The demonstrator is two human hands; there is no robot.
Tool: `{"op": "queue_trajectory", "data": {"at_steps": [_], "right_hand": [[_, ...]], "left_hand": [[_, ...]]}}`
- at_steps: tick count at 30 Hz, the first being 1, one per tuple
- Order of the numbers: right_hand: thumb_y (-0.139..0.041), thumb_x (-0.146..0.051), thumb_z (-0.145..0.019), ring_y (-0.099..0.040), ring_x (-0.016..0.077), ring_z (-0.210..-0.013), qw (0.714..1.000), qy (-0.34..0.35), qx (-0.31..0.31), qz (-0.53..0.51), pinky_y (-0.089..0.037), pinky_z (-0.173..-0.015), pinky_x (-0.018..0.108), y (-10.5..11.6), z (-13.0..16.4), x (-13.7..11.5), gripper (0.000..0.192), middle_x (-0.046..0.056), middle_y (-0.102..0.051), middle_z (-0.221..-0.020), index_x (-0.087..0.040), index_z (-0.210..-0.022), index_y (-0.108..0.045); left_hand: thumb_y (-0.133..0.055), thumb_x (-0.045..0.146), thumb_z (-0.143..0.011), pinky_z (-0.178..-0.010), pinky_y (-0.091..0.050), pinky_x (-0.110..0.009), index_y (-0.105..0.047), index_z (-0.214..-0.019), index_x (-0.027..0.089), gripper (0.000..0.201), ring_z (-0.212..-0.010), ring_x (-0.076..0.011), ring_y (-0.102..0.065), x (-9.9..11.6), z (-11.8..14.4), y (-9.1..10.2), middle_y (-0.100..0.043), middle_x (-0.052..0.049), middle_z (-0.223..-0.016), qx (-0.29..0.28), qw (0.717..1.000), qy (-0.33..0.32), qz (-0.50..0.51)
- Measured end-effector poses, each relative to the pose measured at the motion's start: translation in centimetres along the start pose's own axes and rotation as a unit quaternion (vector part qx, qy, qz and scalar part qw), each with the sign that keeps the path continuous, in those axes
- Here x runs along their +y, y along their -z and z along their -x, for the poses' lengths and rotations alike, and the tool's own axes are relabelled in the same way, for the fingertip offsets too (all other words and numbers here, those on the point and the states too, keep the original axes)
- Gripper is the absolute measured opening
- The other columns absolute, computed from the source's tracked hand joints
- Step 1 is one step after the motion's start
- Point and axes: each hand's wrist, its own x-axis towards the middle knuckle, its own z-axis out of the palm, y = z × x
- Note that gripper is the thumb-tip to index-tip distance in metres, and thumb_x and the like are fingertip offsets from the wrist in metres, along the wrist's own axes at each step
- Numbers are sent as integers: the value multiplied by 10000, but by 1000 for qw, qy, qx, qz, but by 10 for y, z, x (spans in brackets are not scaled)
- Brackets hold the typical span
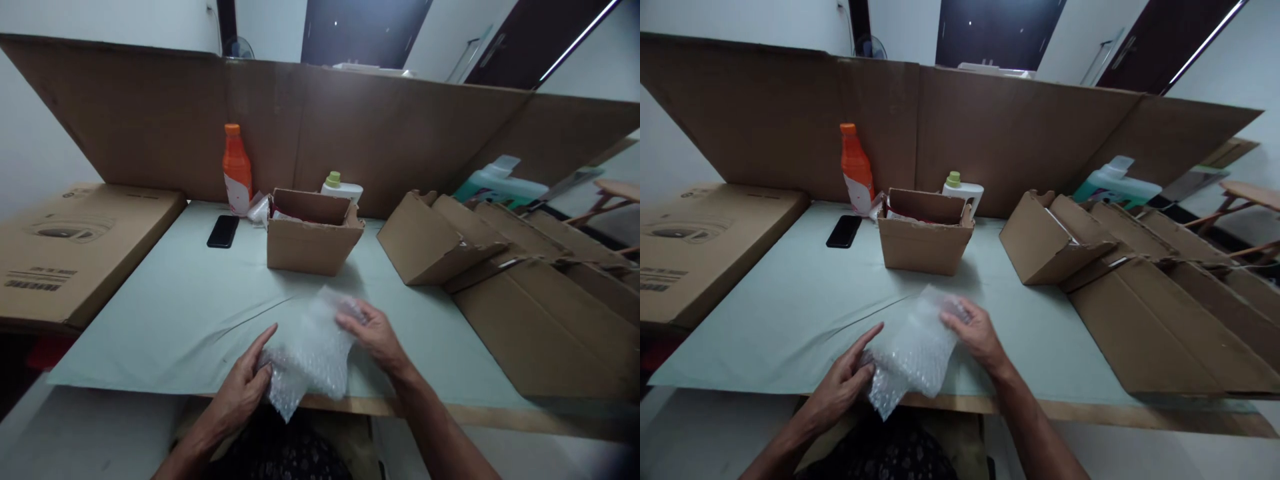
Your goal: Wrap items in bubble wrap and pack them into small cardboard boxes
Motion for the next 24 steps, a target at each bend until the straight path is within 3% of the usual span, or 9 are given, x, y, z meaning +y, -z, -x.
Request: {"op": "queue_trajectory", "data": {"at_steps": [2,4,7,10,12,15,20,22,24], "right_hand": [[-687,-489,-823,-678,221,-852,992,49,82,83,-541,-788,331,15,-24,-1,383,50,-736,-960,-190,-1062,-695],[-682,-444,-806,-692,254,-903,980,77,93,158,-545,-839,374,16,-52,2,396,73,-746,-1011,-186,-1106,-682],[-722,-387,-739,-681,332,-1028,971,81,88,205,-514,-942,491,-1,-81,13,541,131,-732,-1145,-172,-1228,-637],[-674,-377,-802,-622,360,-1176,961,100,115,232,-449,-1026,561,-11,-71,24,605,169,-669,-1291,-177,-1360,-550],[-615,-349,-870,-594,340,-1232,944,147,96,280,-438,-1044,551,-2,-42,30,516,148,-640,-1348,-217,-1365,-553],[-565,-257,-901,-568,320,-1279,910,200,14,362,-462,-1017,524,23,11,36,436,112,-589,-1428,-278,-1336,-585],[-526,-206,-919,-519,316,-1333,895,194,-9,402,-466,-1013,511,32,53,44,459,146,-482,-1523,-261,-1374,-560],[-570,-228,-903,-505,333,-1343,898,175,-15,404,-456,-1023,523,22,46,45,506,173,-460,-1535,-235,-1408,-537],[-632,-215,-859,-475,344,-1370,898,165,-50,405,-429,-1053,531,10,33,43,611,193,-442,-1547,-202,-1455,-497]], "left_hand": [[-631,361,-826,-1012,-510,-412,-484,-1493,247,693,-1191,-271,-616,-4,12,6,-647,-114,-1349,32,999,6,-11],[-675,418,-805,-957,-538,-392,-487,-1491,251,731,-1158,-281,-627,-12,23,6,-652,-121,-1326,40,999,21,1],[-657,572,-827,-698,-566,-330,-217,-1605,229,957,-777,-215,-671,-28,33,-5,-708,-67,-896,-9,994,84,74],[-640,661,-832,-607,-520,-305,-13,-1619,222,1098,-585,-160,-598,-37,38,-18,-599,26,-711,-60,977,129,161],[-680,662,-801,-669,-521,-318,-267,-1584,207,995,-616,-156,-618,-39,39,-21,-618,9,-762,-68,973,143,167],[-723,592,-770,-779,-527,-371,-638,-1313,170,693,-695,-193,-682,-39,38,-21,-702,-52,-829,-96,969,160,163],[-820,422,-642,-1042,-474,-512,-637,-1331,220,741,-1204,-363,-656,-32,32,-28,-724,-150,-1235,-207,928,104,291],[-764,435,-756,-1074,-458,-510,-616,-1357,240,650,-1219,-334,-650,-28,33,-31,-714,-140,-1266,-227,942,100,224],[-667,457,-861,-1037,-495,-476,-669,-1284,250,471,-1132,-290,-688,-28,35,-31,-740,-113,-1204,-190,972,98,101]]}}
